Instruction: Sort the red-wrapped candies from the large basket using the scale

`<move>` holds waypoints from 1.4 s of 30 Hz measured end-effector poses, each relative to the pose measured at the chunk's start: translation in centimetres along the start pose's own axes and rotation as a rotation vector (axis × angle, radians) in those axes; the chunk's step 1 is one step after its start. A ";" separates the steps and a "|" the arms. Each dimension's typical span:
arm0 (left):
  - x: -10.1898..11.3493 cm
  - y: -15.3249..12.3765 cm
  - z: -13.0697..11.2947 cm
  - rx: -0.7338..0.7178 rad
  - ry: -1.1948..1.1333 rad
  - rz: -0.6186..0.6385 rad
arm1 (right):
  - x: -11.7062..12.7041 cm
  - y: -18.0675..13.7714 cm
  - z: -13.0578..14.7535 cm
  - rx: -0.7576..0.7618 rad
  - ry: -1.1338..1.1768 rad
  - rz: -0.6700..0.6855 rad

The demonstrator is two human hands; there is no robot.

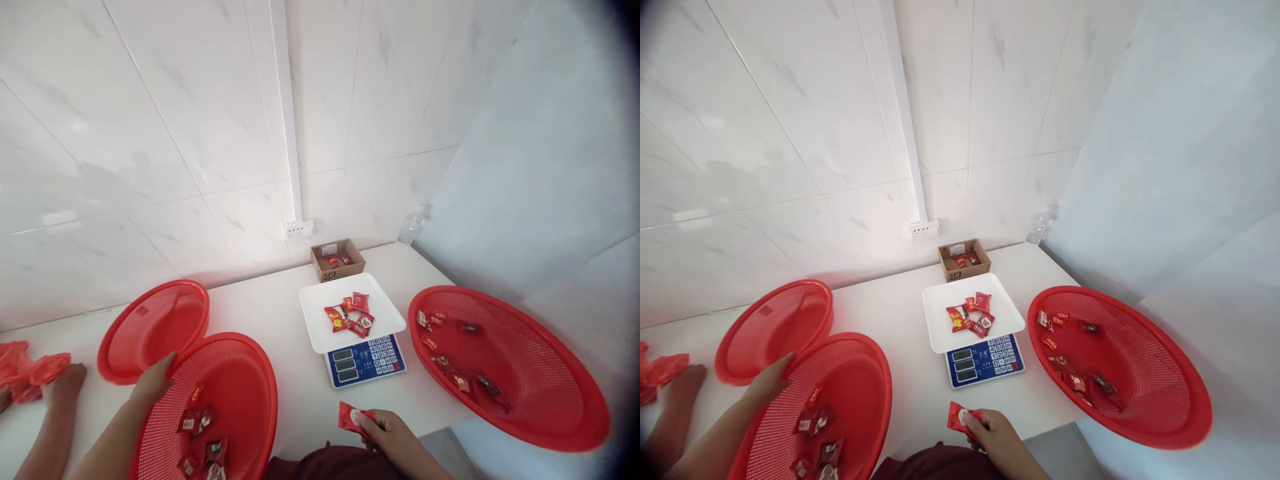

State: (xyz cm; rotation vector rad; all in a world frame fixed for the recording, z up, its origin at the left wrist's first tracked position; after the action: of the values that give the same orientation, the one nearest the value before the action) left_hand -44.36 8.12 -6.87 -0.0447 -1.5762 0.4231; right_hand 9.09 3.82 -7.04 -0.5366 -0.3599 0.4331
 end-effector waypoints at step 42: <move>0.3 -1.2 -31.0 -0.484 -0.472 -0.244 | 0.7 0.6 -0.6 -0.040 0.023 0.017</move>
State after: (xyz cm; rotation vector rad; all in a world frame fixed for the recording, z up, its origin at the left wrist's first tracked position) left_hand -14.00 14.46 -6.48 -0.1286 -2.0924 -0.1621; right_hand 9.75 4.44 -7.69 -0.5837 -0.3433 0.4363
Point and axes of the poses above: each hand's wrist, its own y-axis towards the middle knuckle, its own x-axis out of the back of the hand, z = x × y, the point moved 7 cm from there along y, towards the middle knuckle, and after that the axes turned 6 degrees about -x, right-handed, at the moved point
